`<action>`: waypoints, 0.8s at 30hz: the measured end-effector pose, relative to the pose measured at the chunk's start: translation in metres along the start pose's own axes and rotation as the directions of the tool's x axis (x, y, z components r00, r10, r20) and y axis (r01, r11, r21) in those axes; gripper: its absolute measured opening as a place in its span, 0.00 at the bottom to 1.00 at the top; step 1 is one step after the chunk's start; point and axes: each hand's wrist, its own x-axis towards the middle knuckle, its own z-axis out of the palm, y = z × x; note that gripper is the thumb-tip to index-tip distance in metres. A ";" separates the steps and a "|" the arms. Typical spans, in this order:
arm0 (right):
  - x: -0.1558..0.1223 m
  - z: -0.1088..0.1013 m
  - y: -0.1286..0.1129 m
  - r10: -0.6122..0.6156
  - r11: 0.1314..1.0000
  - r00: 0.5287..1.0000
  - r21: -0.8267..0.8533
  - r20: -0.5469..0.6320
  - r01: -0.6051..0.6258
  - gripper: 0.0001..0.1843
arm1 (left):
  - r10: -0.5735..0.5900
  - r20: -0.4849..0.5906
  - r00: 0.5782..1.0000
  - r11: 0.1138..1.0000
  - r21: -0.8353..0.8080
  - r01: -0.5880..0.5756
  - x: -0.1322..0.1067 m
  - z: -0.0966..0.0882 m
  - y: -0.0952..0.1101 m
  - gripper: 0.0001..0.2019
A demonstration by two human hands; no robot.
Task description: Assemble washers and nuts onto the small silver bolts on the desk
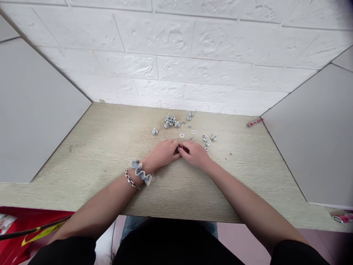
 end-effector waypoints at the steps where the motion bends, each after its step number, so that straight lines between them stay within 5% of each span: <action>1: 0.000 0.000 0.000 -0.003 1.000 1.000 0.001 -0.003 0.003 0.10 | 0.001 -0.002 1.000 1.000 -0.004 -0.001 0.000 0.000 0.000 0.11; 24: 0.000 0.002 0.003 -0.043 0.999 0.998 0.004 -0.035 0.043 0.09 | 0.003 0.009 1.000 1.000 0.021 -0.003 -0.001 -0.001 0.002 0.11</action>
